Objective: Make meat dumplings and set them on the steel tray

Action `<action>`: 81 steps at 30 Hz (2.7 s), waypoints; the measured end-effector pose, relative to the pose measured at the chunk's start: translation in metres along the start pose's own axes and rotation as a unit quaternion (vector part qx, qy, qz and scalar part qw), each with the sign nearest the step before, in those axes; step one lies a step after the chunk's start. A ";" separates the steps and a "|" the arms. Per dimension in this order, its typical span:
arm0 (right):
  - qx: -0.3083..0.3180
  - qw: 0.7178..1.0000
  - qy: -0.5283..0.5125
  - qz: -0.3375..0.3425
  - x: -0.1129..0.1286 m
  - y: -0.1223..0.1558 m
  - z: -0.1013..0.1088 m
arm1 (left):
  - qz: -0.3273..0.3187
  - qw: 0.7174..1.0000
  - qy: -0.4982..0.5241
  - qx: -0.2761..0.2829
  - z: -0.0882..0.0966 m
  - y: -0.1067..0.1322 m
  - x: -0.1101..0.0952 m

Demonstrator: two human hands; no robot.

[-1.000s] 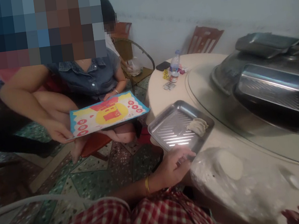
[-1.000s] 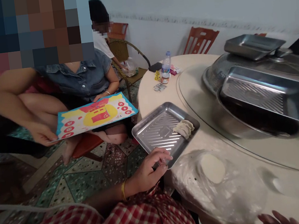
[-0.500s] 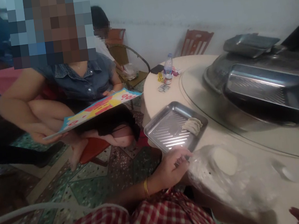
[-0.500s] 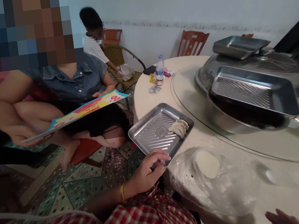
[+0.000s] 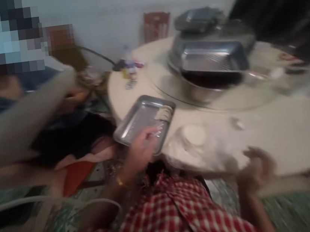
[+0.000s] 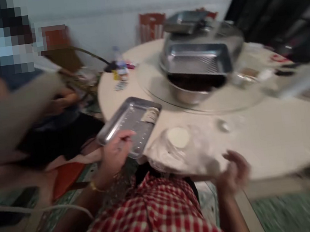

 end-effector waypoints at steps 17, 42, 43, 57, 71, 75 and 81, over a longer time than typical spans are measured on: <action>0.338 0.892 0.121 0.275 0.047 0.016 -0.098 | -0.261 0.853 -0.334 0.304 -0.186 -0.029 -0.047; 0.416 0.880 0.127 0.192 0.015 0.038 -0.093 | -0.241 0.788 -0.439 0.359 -0.178 0.004 0.001; 0.417 0.880 0.124 0.190 0.015 0.038 -0.093 | -0.238 0.792 -0.432 0.359 -0.178 0.002 -0.003; 0.399 0.887 0.119 0.201 0.018 0.035 -0.091 | -0.226 0.780 -0.447 0.376 -0.208 -0.028 -0.023; 0.407 0.890 0.097 0.179 0.015 0.035 -0.091 | -0.183 0.768 -0.444 0.423 -0.214 -0.036 -0.017; 0.401 0.891 0.103 0.187 0.016 0.035 -0.090 | -0.172 0.771 -0.433 0.434 -0.216 -0.039 -0.016; 0.359 0.912 0.092 0.176 0.018 0.026 -0.086 | -0.045 0.863 -0.249 0.438 -0.205 -0.045 -0.038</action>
Point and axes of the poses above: each hand's wrist, its own y-axis away from the middle knuckle, its own z-axis out of the back of the hand, x = y × z, the point moved 10 cm from there along -y, towards the middle knuckle, and after that the axes turned 13 degrees about z, right-handed, at the moved point
